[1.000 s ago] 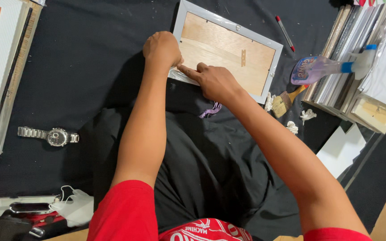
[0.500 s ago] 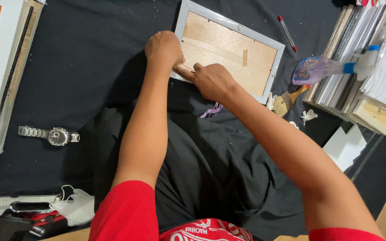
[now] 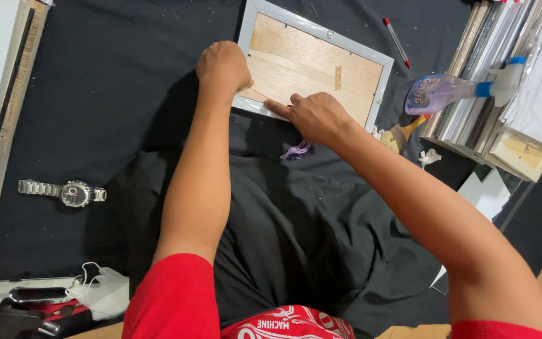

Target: The person assembles and cleans photo frames by inserting a photo placeholder and a wooden backing board into a frame, then using a utility knife to secure the backing. They use a brush to clean the frame and spray glass cleaner onto the glass before wiping it with a cloth.

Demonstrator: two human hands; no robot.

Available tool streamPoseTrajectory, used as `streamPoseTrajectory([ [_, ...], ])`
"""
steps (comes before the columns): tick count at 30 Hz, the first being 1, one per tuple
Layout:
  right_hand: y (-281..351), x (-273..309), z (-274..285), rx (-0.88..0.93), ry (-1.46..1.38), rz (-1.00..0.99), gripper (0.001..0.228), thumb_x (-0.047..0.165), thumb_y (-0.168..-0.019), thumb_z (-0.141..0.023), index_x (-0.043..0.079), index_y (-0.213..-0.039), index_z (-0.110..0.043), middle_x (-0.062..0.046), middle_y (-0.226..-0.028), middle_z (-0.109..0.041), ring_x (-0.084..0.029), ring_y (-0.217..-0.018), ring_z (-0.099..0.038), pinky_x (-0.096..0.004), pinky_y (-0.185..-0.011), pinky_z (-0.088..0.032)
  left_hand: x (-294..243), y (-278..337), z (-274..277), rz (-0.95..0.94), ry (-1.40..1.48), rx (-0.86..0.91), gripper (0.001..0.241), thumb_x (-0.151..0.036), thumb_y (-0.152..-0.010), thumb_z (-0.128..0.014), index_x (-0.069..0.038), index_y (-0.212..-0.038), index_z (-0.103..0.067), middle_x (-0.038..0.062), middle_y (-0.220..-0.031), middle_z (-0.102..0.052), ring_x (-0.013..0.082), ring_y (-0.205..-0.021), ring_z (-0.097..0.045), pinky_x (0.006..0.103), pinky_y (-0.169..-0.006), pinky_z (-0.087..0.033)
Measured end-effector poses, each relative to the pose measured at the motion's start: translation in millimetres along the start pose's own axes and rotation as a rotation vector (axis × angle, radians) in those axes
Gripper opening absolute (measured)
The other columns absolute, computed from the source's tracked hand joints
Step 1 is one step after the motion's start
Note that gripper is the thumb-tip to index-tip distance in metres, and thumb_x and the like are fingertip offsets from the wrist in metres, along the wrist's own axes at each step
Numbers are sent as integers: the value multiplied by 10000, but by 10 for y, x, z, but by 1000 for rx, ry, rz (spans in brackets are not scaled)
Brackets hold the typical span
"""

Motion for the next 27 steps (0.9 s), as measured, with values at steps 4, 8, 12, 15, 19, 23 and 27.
streamPoseTrajectory([
  [4, 128, -48, -68, 20, 20, -4, 828, 217, -966, -609, 338, -1673, -195, -78, -930, -619, -277, -502, -646, -398, -367, -403, 0, 24, 12, 15, -18, 3, 688, -389, -796, -906, -61, -1334, -632, 139, -1381, -629, 334, -1285, -589, 430, -994, -534],
  [8, 246, -119, -171, 11, -36, -18, 799, 132, -964, -540, 340, -1664, -216, -119, -952, -635, -320, -502, -642, -429, -389, -408, 7, 79, 43, 29, 1, 6, 684, -384, -805, -899, -76, -1350, -621, 136, -1396, -616, 354, -1294, -579, 471, -970, -546],
  [12, 387, -213, -294, -3, -48, -31, 796, 83, -925, -522, 334, -1638, -270, -85, -887, -618, -336, -531, -660, -451, -396, -411, 20, 28, 23, 12, -11, 12, 591, -360, -807, -885, -67, -1270, -665, 127, -1305, -670, 345, -1222, -627, 445, -961, -547],
  [15, 513, -299, -423, 22, -73, -53, 785, 74, -931, -493, 342, -1636, -276, -98, -901, -613, -358, -544, -653, -464, -406, -405, 32, -33, -12, -1, -19, 7, 598, -359, -779, -902, -56, -1243, -675, 126, -1290, -677, 344, -1218, -628, 432, -964, -550],
  [19, 692, -402, -597, 69, -82, -71, 705, 148, -1002, -465, 340, -1643, -243, -100, -954, -607, -369, -646, -696, -488, -454, -481, 34, 4, 17, 21, -10, 18, 683, -385, -768, -934, -49, -1293, -654, 138, -1337, -652, 349, -1247, -611, 451, -984, -541],
  [23, 872, -476, -687, 41, -65, -88, 760, 137, -964, -518, 350, -1644, -252, -77, -934, -609, -342, -569, -678, -457, -410, -439, 38, -10, 10, 7, -46, 8, 711, -420, -773, -928, -36, -1302, -646, 145, -1336, -652, 352, -1242, -613, 445, -986, -533],
  [27, 1008, -546, -783, 78, -68, -112, 793, 74, -941, -489, 357, -1638, -237, -77, -931, -595, -332, -577, -678, -459, -387, -433, 39, 26, 27, 17, -20, 14, 744, -409, -774, -929, -32, -1336, -620, 162, -1385, -614, 371, -1280, -577, 460, -1010, -514],
])
Point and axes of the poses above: each hand's wrist, its own y-axis away from the middle knuckle, its own z-axis out of the back of the hand, x = y × z, the point moved 9 cm from there along -y, towards the middle knuckle
